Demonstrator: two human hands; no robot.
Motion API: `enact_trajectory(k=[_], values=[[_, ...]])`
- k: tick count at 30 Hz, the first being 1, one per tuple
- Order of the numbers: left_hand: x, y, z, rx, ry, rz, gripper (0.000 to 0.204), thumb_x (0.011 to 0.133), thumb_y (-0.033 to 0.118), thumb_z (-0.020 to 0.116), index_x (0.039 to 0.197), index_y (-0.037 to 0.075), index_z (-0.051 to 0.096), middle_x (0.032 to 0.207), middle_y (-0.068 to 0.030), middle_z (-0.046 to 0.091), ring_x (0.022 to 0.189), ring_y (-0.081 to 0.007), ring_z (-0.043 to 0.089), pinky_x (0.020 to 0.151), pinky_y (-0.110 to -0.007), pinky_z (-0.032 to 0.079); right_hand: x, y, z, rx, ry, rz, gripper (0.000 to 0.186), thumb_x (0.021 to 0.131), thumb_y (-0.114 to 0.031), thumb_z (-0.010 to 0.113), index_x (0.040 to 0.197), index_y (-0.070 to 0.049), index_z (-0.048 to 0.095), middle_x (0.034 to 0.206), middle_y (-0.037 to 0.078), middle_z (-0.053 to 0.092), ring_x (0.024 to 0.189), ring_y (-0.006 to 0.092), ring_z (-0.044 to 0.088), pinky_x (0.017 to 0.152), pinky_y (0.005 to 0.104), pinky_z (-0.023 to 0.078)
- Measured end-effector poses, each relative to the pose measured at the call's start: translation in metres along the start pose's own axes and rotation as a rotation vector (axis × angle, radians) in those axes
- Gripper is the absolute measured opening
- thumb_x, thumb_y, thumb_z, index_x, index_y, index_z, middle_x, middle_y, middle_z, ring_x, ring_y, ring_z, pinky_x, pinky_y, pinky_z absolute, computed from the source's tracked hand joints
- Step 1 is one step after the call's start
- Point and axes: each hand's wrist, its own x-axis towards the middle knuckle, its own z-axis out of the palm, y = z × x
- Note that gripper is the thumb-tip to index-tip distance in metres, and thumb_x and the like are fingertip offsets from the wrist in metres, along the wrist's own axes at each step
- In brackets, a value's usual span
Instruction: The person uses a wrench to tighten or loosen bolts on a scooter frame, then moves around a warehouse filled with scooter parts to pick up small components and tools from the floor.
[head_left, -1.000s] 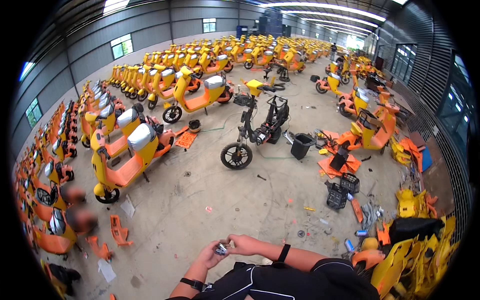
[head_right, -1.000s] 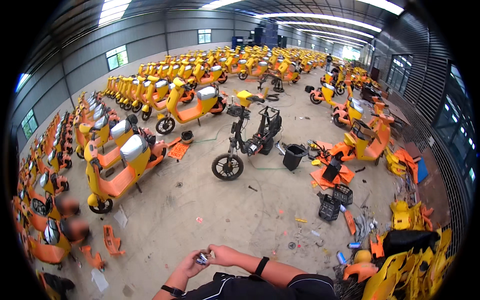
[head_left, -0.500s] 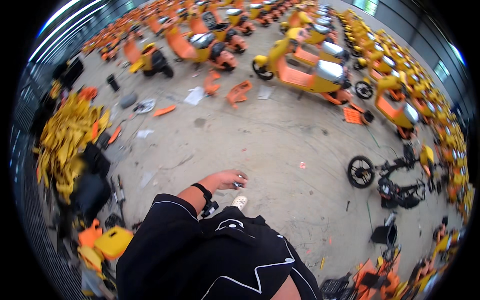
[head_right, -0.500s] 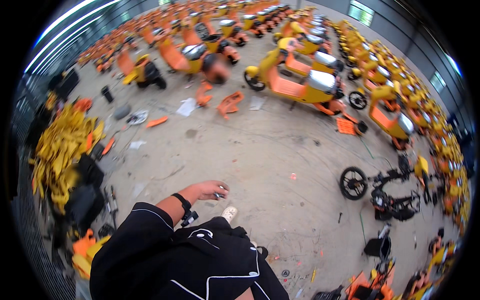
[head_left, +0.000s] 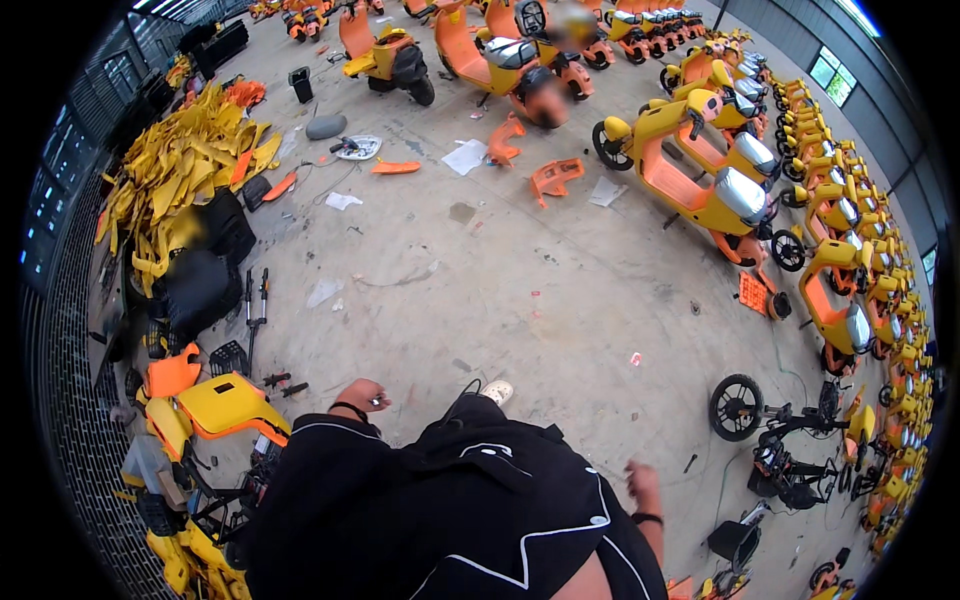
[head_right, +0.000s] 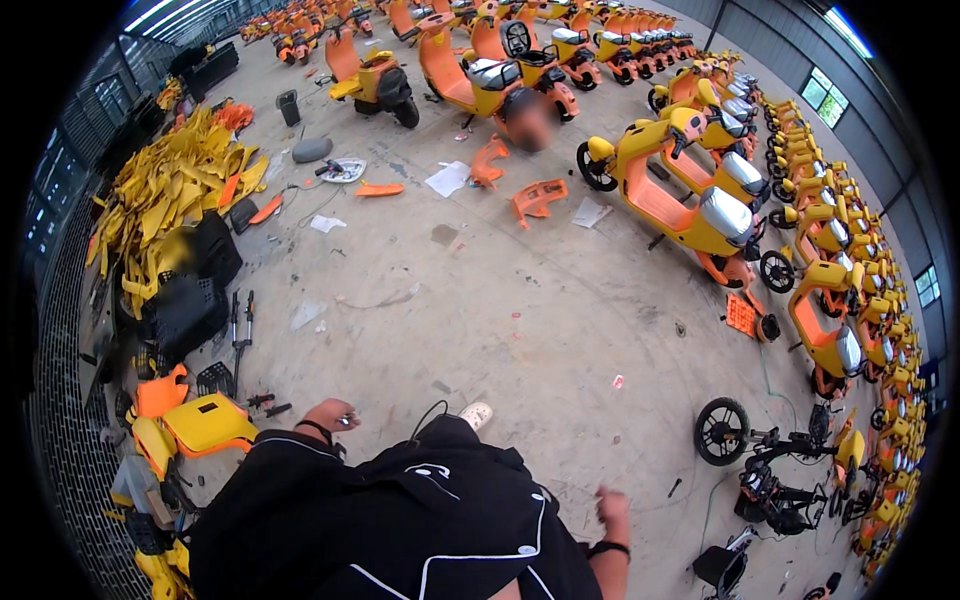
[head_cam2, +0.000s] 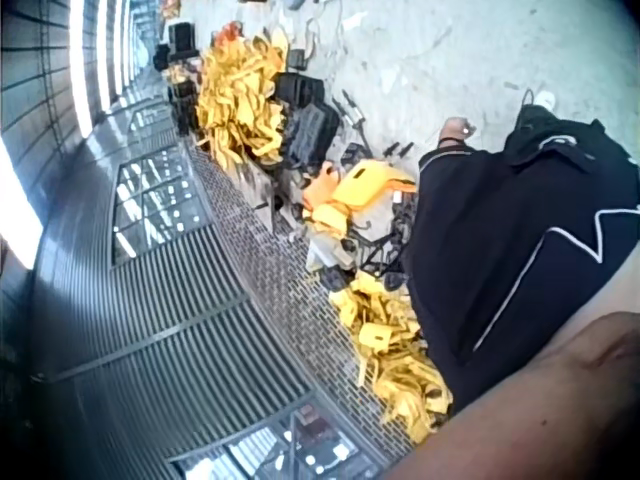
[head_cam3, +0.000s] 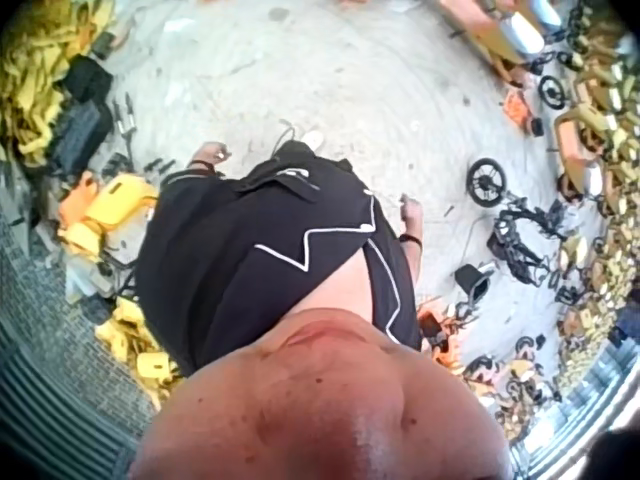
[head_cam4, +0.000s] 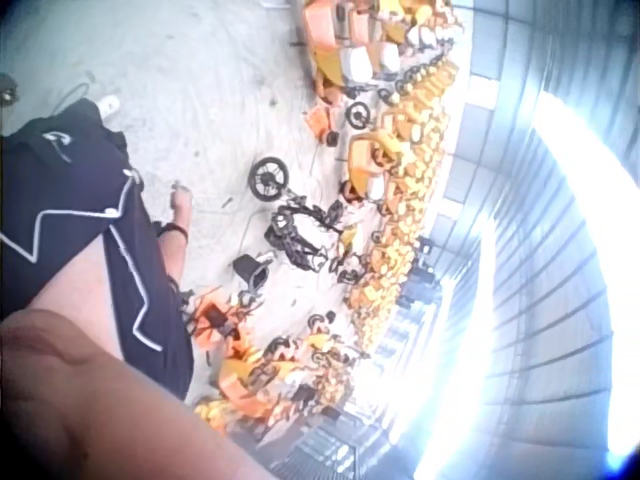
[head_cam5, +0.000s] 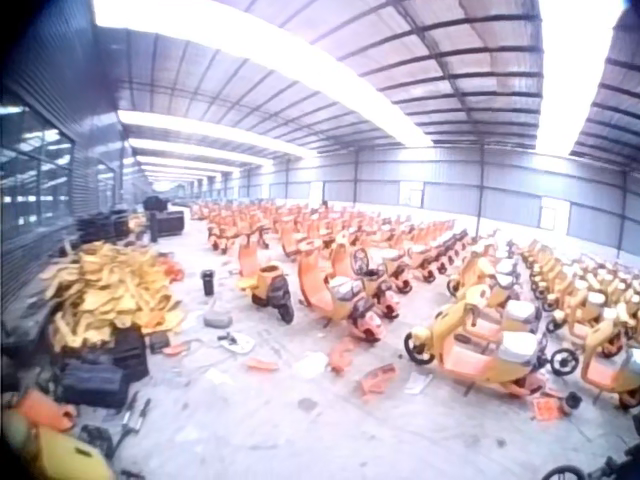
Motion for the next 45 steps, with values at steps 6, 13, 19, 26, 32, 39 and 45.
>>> enact_trajectory(k=[6, 13, 19, 26, 32, 39, 45], values=[[0.070, 0.045, 0.012, -1.324, 0.064, -0.950, 0.021, 0.088, 0.011, 0.061, 0.099, -0.006, 0.064, 0.073, -0.0140, 0.066, 0.079, -0.0247, 0.071, 0.065, -0.036, 0.060, 0.007, -0.127, -0.007, 0.328, 0.252, -0.094, 0.029, 0.095, -0.031, 0.059, 0.092, -0.002, 0.057, 0.059, 0.006, 0.053, 0.043, 0.0152, 0.051, 0.039, 0.0316, 0.042], [0.112, 0.037, 0.014, -0.722, -0.242, -0.711, 0.030, 0.087, 0.010, 0.060, 0.113, -0.003, 0.067, 0.089, -0.0183, 0.072, 0.083, -0.0271, 0.072, 0.069, -0.040, 0.060, -0.020, -0.101, 0.064, -0.281, -0.106, -0.272, 0.030, 0.091, -0.030, 0.061, 0.088, 0.000, 0.063, 0.070, 0.012, 0.065, 0.056, 0.0211, 0.062, 0.052, 0.0370, 0.050], [0.118, -0.005, 0.036, -0.051, -0.615, -0.330, 0.020, 0.086, 0.010, 0.059, 0.095, -0.002, 0.072, 0.090, -0.0210, 0.072, 0.079, -0.0286, 0.072, 0.070, -0.044, 0.056, -0.012, -0.115, 0.085, -0.215, -0.151, -0.174, 0.033, 0.091, -0.032, 0.061, 0.087, 0.001, 0.063, 0.070, 0.014, 0.065, 0.057, 0.0217, 0.062, 0.054, 0.0381, 0.050], [0.220, -0.014, -0.010, -0.214, -0.340, -0.485, 0.023, 0.080, 0.007, 0.053, 0.086, -0.002, 0.073, 0.085, -0.0223, 0.071, 0.078, -0.0330, 0.070, 0.067, -0.047, 0.054, 0.025, -0.125, 0.092, -0.038, -0.037, 0.014, 0.036, 0.091, -0.034, 0.061, 0.085, 0.002, 0.064, 0.070, 0.015, 0.065, 0.057, 0.0224, 0.063, 0.056, 0.0394, 0.051], [0.297, -0.007, -0.044, -0.684, -0.276, -0.451, 0.031, 0.095, 0.021, 0.051, 0.105, -0.006, 0.065, 0.079, -0.0163, 0.068, 0.068, -0.0244, 0.070, 0.055, -0.038, 0.057, 0.038, -0.102, 0.083, -0.045, 0.038, 0.098, 0.039, 0.090, -0.036, 0.061, 0.084, 0.002, 0.064, 0.071, 0.017, 0.065, 0.057, 0.0230, 0.063, 0.058, 0.0405, 0.051], [0.269, -0.023, -0.038, -0.787, -0.404, -0.626, 0.033, 0.097, 0.025, 0.049, 0.100, -0.003, 0.066, 0.072, -0.0129, 0.067, 0.059, -0.0239, 0.068, 0.057, -0.038, 0.057, 0.038, -0.016, 0.055, -0.183, 0.103, -0.024, 0.043, 0.090, -0.039, 0.062, 0.083, 0.003, 0.064, 0.071, 0.018, 0.065, 0.058, 0.0237, 0.064, 0.060, 0.0417, 0.051], [0.159, -0.038, -0.031, -0.689, -0.458, -0.910, 0.030, 0.092, 0.024, 0.056, 0.096, -0.003, 0.068, 0.081, -0.0143, 0.069, 0.069, -0.0245, 0.071, 0.058, -0.039, 0.060, 0.106, -0.101, 0.008, -0.243, -0.176, -0.184, 0.032, 0.088, -0.027, 0.062, 0.082, 0.004, 0.061, 0.066, 0.013, 0.062, 0.056, 0.0237, 0.064, 0.050, 0.0374, 0.052]])
